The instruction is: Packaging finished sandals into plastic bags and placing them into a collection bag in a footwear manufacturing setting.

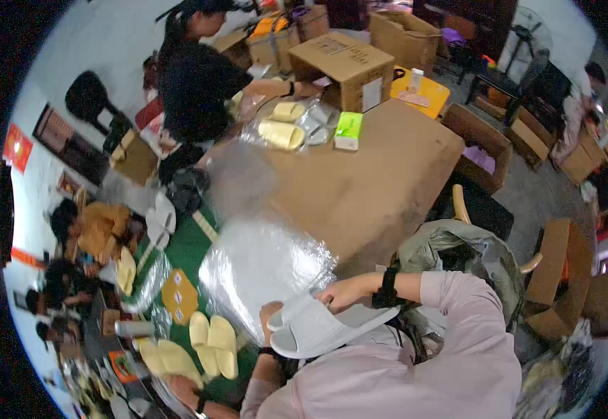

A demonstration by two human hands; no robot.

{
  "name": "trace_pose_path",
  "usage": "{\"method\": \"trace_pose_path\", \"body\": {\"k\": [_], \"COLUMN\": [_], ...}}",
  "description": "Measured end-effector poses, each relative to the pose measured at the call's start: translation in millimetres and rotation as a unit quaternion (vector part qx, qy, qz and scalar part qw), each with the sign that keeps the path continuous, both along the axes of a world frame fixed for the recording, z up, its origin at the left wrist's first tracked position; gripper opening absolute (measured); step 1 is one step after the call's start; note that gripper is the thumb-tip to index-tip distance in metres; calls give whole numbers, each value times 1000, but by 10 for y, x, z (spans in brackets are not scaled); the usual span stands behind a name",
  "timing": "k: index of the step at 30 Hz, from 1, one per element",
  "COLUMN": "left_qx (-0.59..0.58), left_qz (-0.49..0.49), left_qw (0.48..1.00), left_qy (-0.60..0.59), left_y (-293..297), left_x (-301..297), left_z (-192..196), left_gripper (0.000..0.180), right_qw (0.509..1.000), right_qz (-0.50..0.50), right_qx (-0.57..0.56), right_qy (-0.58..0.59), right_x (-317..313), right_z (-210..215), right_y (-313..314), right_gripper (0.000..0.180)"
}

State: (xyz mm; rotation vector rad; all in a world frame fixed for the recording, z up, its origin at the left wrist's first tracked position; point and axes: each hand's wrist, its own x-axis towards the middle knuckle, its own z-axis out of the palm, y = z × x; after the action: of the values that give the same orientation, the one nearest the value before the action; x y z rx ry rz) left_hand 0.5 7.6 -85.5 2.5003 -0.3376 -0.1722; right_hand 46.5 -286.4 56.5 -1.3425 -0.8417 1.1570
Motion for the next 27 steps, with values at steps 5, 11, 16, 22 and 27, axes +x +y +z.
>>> {"method": "trace_pose_path", "body": {"k": [5,11,16,22,27], "left_qx": [205,210,162,59,77], "left_qz": [11,60,88,240,282], "left_qw": [978,976,980,948,936], "left_qy": [27,-26,-76,-199,-198], "left_y": [-105,-117,-152,-250,-244], "left_x": [-377,-427,-379,-257,-232], "left_z": [109,-202,17,324,615], "left_gripper": [43,49,30,12,6], "right_qw": [996,990,985,996,997], "right_qz": [47,41,22,30,50], "right_qx": [-79,-128,-151,-82,-44], "right_qy": [-12,38,83,20,-46], "right_x": [-2,-27,7,61,41], "right_z": [-398,-412,-351,-448,-333], "right_y": [-166,-249,-241,-180,-90], "right_gripper": [29,27,26,24,23]}}
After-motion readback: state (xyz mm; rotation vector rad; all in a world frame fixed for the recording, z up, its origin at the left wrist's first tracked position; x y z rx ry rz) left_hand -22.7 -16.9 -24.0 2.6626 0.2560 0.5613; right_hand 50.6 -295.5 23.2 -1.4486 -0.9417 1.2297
